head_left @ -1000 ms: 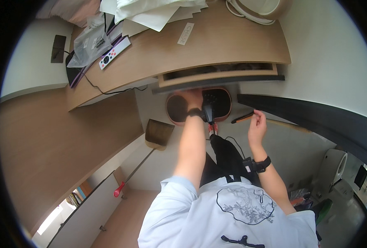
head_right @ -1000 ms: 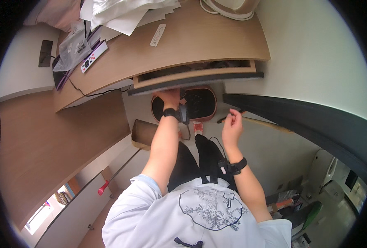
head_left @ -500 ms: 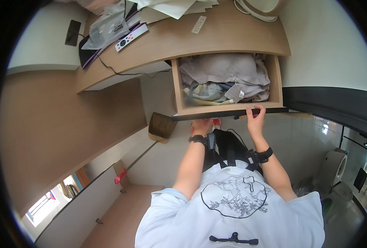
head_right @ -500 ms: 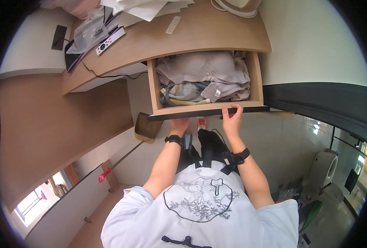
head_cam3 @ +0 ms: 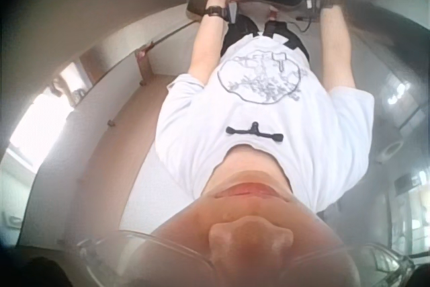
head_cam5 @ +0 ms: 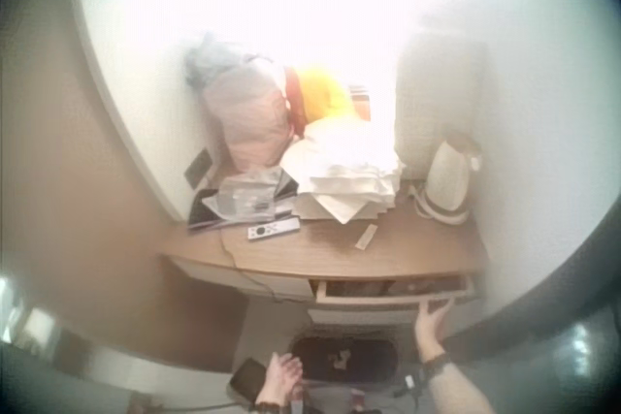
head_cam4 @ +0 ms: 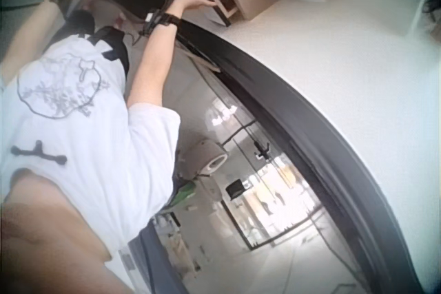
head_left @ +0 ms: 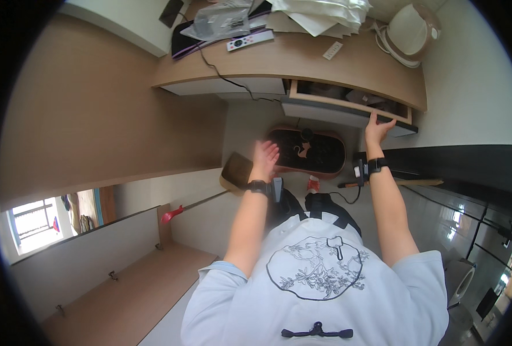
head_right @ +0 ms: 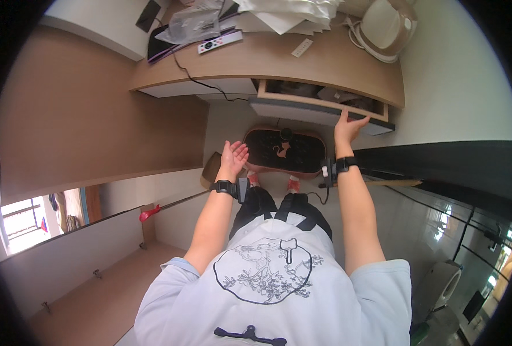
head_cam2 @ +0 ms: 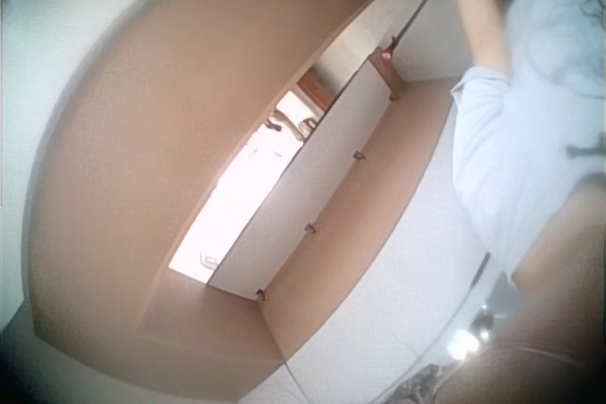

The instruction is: The person sweeps the floor in several rooms using a broom and a dustpan, moving items out of the way to reach the edges.

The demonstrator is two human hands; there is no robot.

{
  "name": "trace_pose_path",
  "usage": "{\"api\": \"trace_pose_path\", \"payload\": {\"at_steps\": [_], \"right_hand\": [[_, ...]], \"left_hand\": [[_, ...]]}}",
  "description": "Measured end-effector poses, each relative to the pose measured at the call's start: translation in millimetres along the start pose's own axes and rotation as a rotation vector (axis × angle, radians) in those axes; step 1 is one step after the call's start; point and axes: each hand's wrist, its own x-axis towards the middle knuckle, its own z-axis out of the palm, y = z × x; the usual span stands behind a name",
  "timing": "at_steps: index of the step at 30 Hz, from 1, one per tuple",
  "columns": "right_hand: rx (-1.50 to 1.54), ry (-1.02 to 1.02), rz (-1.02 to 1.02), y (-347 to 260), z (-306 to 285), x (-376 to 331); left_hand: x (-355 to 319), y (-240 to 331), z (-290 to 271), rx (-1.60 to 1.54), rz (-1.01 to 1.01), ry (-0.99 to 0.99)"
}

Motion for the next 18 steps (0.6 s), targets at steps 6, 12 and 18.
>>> {"api": "trace_pose_path", "payload": {"at_steps": [6, 12, 18], "right_hand": [[0.191, -0.226, -0.266, -72, 12, -44], [0.145, -0.548, -0.427, -138, 115, -116], [-0.011, -0.850, -0.296, -132, 247, -188]], "left_hand": [[-1, 25, -24, 0.024, -0.007, 0.025], [109, 120, -42, 0.080, 0.042, 0.064], [233, 174, -54, 0.069, 0.050, 0.154]]}}
